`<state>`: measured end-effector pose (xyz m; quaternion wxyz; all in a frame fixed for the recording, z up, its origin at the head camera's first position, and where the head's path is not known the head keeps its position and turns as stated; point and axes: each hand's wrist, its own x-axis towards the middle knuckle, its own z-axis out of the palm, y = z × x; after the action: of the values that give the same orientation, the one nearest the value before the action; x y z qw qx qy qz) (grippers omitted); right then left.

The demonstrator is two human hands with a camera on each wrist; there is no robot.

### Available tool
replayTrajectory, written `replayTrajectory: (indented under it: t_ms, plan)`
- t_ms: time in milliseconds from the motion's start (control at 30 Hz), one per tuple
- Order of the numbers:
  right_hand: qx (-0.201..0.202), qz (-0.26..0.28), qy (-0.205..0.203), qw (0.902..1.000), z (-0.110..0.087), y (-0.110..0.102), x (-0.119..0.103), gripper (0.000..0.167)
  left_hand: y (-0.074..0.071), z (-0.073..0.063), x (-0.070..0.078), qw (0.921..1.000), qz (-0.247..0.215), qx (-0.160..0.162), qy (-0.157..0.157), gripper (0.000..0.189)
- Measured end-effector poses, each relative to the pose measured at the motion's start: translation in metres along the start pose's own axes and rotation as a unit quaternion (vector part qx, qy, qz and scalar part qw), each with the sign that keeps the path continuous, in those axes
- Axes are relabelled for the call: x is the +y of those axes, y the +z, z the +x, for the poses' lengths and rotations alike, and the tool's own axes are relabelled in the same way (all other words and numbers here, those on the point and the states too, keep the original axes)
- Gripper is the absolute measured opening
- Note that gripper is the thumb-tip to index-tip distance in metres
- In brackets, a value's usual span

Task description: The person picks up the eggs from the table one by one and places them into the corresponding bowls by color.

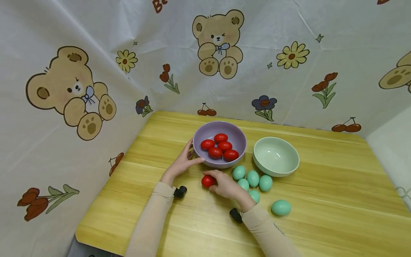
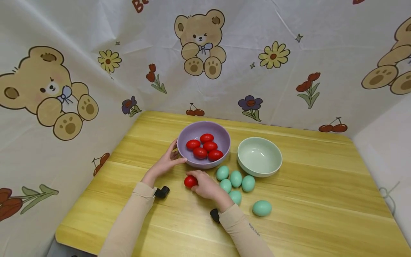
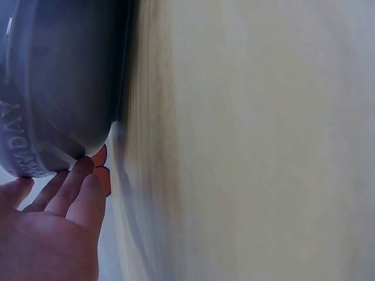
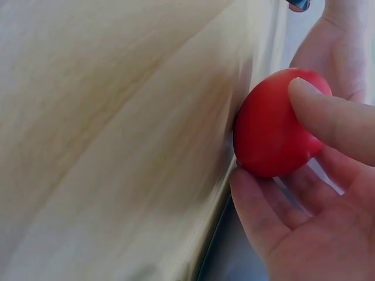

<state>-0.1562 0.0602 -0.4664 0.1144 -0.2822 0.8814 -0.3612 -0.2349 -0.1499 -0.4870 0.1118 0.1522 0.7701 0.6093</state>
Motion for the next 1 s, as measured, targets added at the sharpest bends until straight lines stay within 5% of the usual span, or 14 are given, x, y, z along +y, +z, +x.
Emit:
replayTrajectory:
  t_ms: [367,567,800,1000]
  plan:
    - [-0.018,0.046,0.000,0.9988,-0.004,-0.009,-0.001,0.048,-0.001,-0.011,0.027,0.9996,-0.006,-0.028,0.000,0.094]
    - [-0.044,0.071,-0.031,0.9960,-0.006,-0.027,-0.006,0.049,-0.002,-0.010,0.026,0.9996,-0.005,-0.028,0.003,0.093]
    - [-0.017,0.082,-0.064,0.9944,-0.004,-0.050,-0.011,0.050,-0.001,-0.010,0.026,0.9994,0.000,-0.033,0.006,0.092]
    - [0.015,0.118,-0.068,0.9906,0.001,-0.066,-0.004,0.051,-0.002,-0.001,0.003,0.9999,0.005,-0.013,0.003,0.094]
